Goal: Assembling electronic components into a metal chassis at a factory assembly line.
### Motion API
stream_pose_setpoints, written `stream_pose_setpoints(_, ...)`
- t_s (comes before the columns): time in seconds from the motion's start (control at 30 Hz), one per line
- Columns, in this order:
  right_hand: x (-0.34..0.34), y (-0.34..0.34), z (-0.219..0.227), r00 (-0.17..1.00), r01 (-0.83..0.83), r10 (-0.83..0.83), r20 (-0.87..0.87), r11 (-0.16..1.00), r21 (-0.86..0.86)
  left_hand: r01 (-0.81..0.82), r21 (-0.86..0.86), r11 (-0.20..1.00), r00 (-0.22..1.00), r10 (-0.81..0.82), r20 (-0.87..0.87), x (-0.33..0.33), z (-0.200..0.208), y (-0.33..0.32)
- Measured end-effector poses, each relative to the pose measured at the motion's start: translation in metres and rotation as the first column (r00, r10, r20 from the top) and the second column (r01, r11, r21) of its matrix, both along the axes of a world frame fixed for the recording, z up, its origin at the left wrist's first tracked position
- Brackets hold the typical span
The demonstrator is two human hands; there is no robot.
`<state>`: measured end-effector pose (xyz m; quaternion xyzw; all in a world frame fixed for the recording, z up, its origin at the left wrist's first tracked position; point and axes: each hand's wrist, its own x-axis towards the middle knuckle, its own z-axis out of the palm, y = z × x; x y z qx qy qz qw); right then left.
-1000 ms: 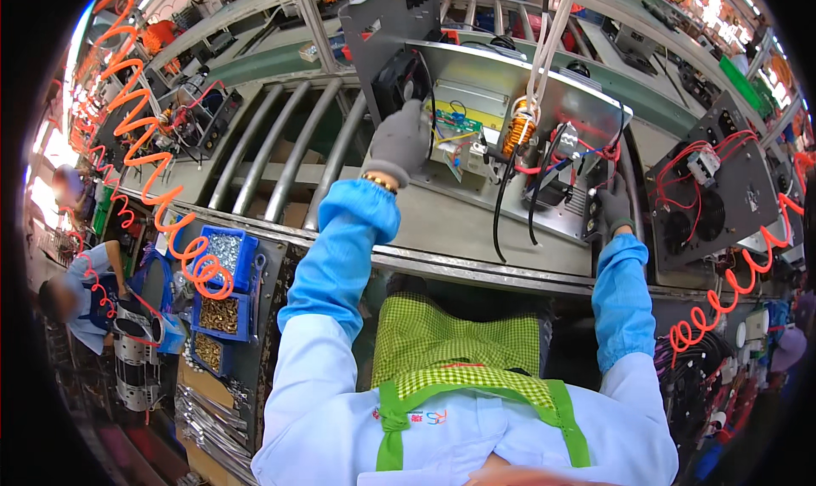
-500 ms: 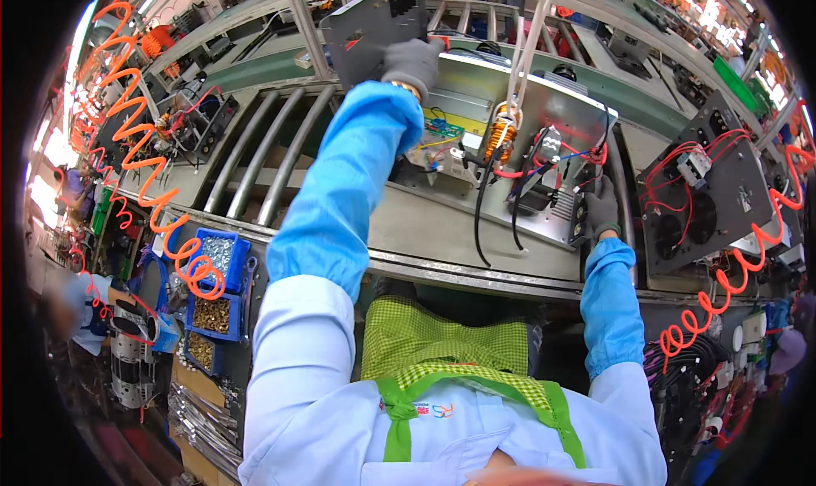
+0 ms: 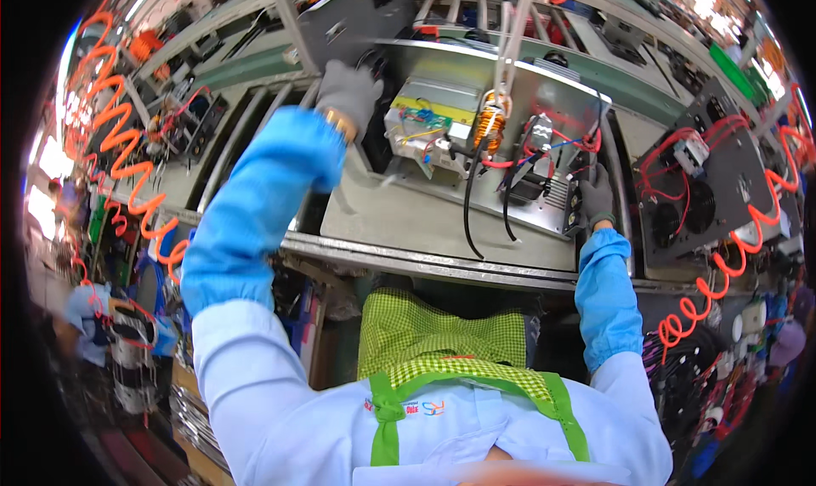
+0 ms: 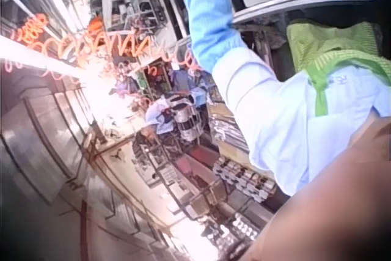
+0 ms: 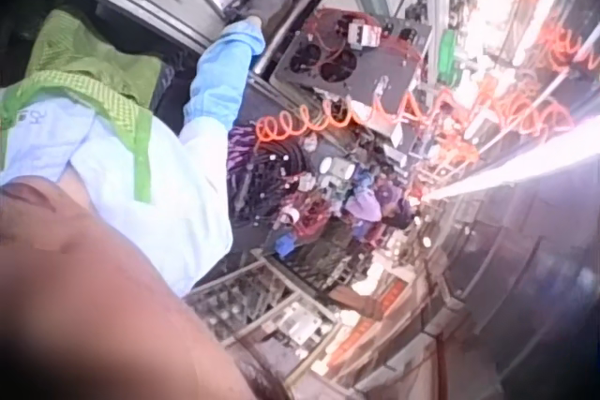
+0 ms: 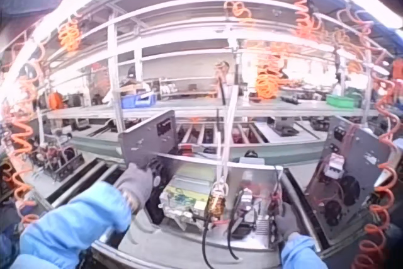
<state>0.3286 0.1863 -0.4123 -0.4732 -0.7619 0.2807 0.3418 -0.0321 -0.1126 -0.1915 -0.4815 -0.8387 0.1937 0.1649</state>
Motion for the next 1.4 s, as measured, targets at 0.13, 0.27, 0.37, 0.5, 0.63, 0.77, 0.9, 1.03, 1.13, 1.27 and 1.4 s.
stream_pose_setpoints(0.13, -0.037, -0.012, 0.006, 0.996, -0.091, 0.089, 0.025, 0.994, 0.060, 0.077, 0.046, 0.996, 0.889, -0.048, -0.456, -0.005, -0.019, -0.094)
stream_pose_setpoints(0.27, -0.046, -0.025, 0.020, 0.995, -0.086, 0.084, 0.048, 0.995, 0.041, 0.116, 0.070, 0.991, 0.878, -0.069, -0.474, -0.022, -0.045, -0.119)
stream_pose_setpoints(0.37, -0.037, -0.013, 0.013, 0.998, -0.021, 0.005, 0.067, 0.971, 0.238, 0.190, 0.080, 0.978, 0.883, -0.135, -0.449, -0.029, -0.051, -0.115)
stream_pose_setpoints(0.5, -0.036, -0.037, 0.106, 0.991, -0.069, 0.133, -0.034, 0.700, 0.710, 0.145, 0.021, 0.989, 0.929, -0.129, -0.348, -0.013, -0.053, -0.135)
stream_pose_setpoints(0.63, -0.044, -0.006, 0.160, 0.942, -0.321, 0.014, 0.336, 0.337, 0.885, 0.413, 0.293, 0.862, 0.902, -0.341, -0.265, 0.029, -0.025, -0.114)
stream_pose_setpoints(0.77, -0.059, 0.004, 0.181, 0.762, -0.645, 0.134, 0.633, 0.244, 0.724, 0.504, 0.459, 0.732, 0.837, -0.285, -0.467, 0.021, 0.024, -0.085)
stream_pose_setpoints(0.9, -0.065, 0.035, 0.193, 0.802, -0.476, 0.595, 0.061, 0.575, 0.665, 0.445, 0.465, 0.766, 0.809, -0.121, -0.575, -0.031, 0.035, -0.093)
stream_pose_setpoints(1.03, -0.074, 0.090, 0.209, 0.962, -0.230, 0.248, -0.112, 0.961, 0.154, 0.507, 0.400, 0.763, 0.803, -0.250, -0.541, -0.061, 0.013, -0.094)
stream_pose_setpoints(1.13, -0.100, 0.110, 0.212, 0.971, -0.204, 0.184, 0.150, 0.971, 0.127, 0.478, 0.417, 0.773, 0.829, -0.241, -0.505, -0.065, 0.000, -0.097)
stream_pose_setpoints(1.27, -0.156, 0.171, 0.205, 0.887, -0.260, 0.147, 0.438, 0.943, 0.209, 0.518, 0.369, 0.772, 0.806, -0.296, -0.512, -0.067, 0.006, -0.081)
stream_pose_setpoints(1.4, -0.209, 0.115, 0.215, 0.851, -0.445, 0.480, 0.214, 0.875, -0.193, 0.515, 0.369, 0.774, 0.803, -0.284, -0.524, -0.069, 0.001, -0.091)
